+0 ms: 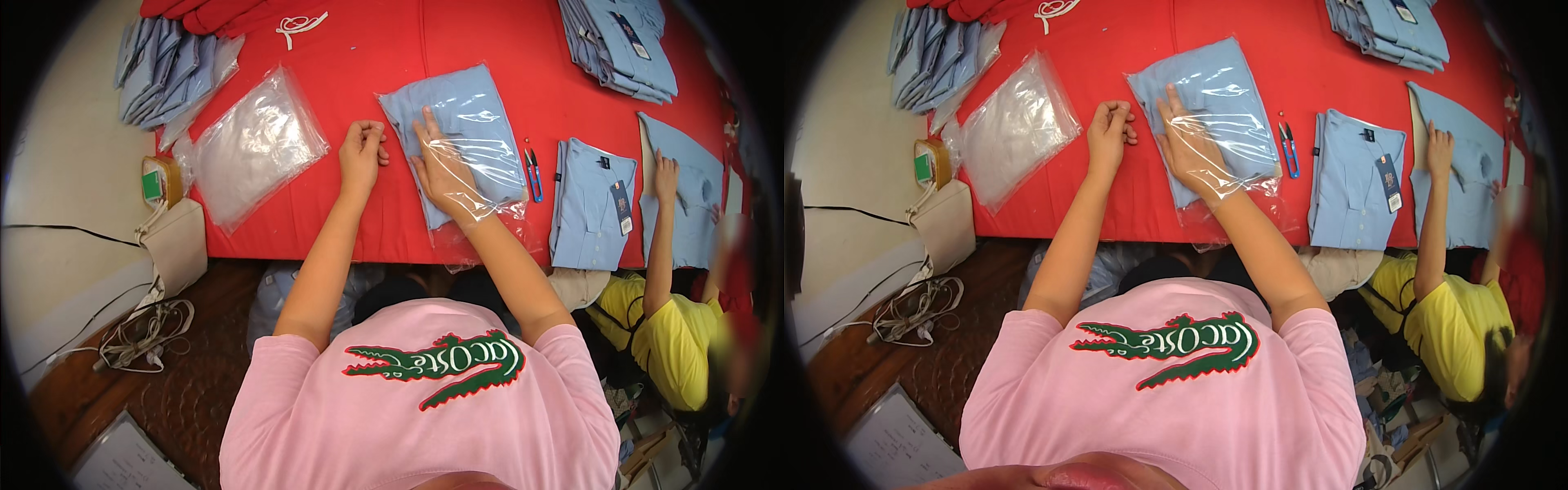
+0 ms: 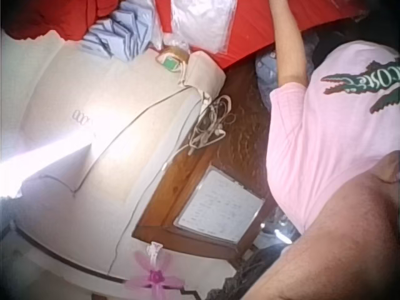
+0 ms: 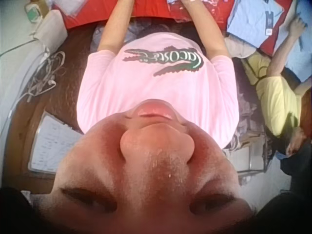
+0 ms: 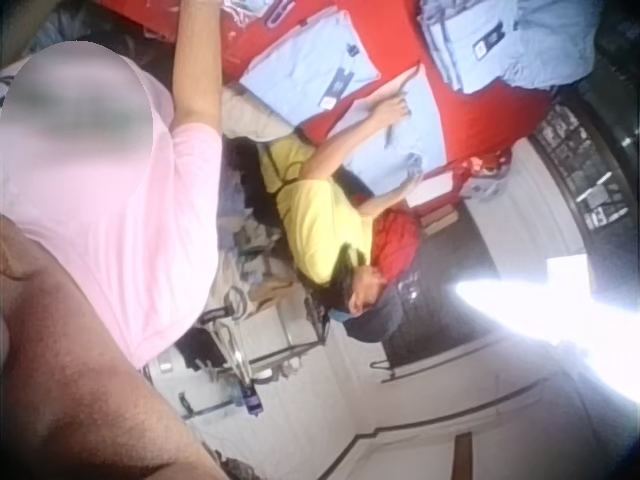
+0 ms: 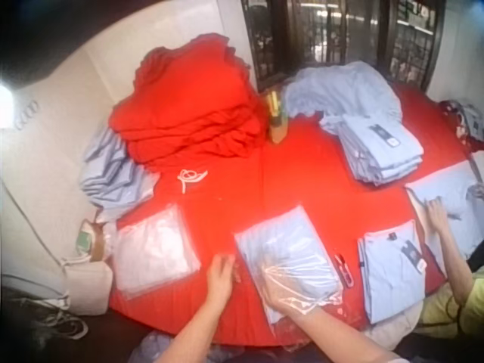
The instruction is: The person packages folded blue shirts into plastic bags, sealing them with adhesive tape and trimming excess plastic using small shears.
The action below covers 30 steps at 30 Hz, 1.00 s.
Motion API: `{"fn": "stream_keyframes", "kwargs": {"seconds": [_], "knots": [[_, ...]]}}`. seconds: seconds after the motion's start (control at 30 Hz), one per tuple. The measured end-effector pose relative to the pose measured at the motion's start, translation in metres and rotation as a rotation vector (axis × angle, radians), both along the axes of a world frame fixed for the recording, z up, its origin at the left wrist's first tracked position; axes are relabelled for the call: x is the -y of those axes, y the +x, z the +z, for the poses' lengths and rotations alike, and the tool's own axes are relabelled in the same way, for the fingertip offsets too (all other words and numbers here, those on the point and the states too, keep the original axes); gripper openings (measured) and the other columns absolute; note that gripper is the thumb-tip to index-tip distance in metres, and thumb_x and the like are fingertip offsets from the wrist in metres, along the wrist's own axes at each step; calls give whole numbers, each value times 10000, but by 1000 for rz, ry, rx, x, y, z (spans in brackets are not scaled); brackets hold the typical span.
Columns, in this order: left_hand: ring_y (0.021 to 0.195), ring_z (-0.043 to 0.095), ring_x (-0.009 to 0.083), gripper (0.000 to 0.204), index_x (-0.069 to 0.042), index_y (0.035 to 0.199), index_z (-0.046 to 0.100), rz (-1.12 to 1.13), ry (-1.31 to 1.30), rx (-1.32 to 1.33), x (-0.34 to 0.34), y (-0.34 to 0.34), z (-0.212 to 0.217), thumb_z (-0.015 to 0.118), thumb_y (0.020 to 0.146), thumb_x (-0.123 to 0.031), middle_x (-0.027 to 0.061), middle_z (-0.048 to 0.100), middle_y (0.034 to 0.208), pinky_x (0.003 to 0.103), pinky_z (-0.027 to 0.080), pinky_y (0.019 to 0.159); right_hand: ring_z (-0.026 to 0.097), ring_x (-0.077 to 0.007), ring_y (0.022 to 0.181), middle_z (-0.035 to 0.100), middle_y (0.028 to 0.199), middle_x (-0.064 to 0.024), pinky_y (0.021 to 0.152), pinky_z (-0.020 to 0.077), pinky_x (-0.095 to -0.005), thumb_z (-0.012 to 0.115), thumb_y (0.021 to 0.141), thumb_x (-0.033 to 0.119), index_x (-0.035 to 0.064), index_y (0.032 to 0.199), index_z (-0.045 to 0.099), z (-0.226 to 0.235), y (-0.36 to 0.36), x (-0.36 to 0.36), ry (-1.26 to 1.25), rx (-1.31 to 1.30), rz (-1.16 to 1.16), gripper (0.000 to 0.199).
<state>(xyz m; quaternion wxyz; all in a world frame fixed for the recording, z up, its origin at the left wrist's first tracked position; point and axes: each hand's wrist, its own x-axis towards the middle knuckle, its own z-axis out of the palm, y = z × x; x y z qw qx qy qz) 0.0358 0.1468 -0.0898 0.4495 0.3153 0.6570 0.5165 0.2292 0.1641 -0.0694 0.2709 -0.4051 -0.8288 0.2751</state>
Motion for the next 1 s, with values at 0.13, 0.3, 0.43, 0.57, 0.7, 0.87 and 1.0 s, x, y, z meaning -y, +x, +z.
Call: {"fn": "stream_keyframes", "kwargs": {"seconds": [0.13,0.3,0.43,0.57,0.7,0.87,1.0], "knots": [[643,644,103,241,-28,1140,659,-78,-30,51,-11,-11,0,638,1110,-266,64,675,932,251,535,558,571,-421,1347,376,1715,-216,1124,478,-494,632,1035,224,45,1539,573,-10,-20,-13,105,273,42,538],[677,689,192,345,-29,1121,660,-70,-124,-345,-14,7,15,708,1052,-364,84,708,883,341,551,603,480,-401,1471,373,1719,-225,1193,383,-558,630,1043,290,177,1589,551,-10,-11,-10,299,307,54,563],[824,742,348,427,-49,1104,639,-97,-190,-846,-25,21,18,740,998,-450,142,755,910,474,569,721,349,-410,1586,362,1721,-237,1273,259,-579,598,1078,359,186,1631,502,-15,8,10,280,287,-110,587],[881,751,376,436,-70,1128,617,-85,-200,-920,-29,19,13,736,996,-468,147,765,924,500,568,741,281,-423,1620,267,1750,-278,1295,190,-603,638,1033,505,53,1685,355,-27,53,34,272,302,-483,842],[901,743,408,436,-70,1145,603,-153,-184,-930,-38,17,15,735,998,-458,181,763,1017,522,573,768,238,-437,1636,218,1758,-300,1325,168,-554,679,1015,486,-46,1681,277,-24,110,71,125,320,-287,942],[1267,613,451,589,-80,1407,579,-115,79,-1030,-42,42,32,759,972,-435,219,614,1428,529,511,1037,434,-375,1560,518,1634,-197,1269,346,-444,694,1011,140,70,1539,579,-3,160,131,-362,-63,-119,545],[1603,272,454,789,-201,1638,464,-434,429,-1185,-17,109,44,708,976,-555,209,341,1722,622,221,1292,491,-368,1516,571,1574,-200,1212,413,-458,787,888,86,90,1456,646,33,191,158,-108,20,-250,585]]}}
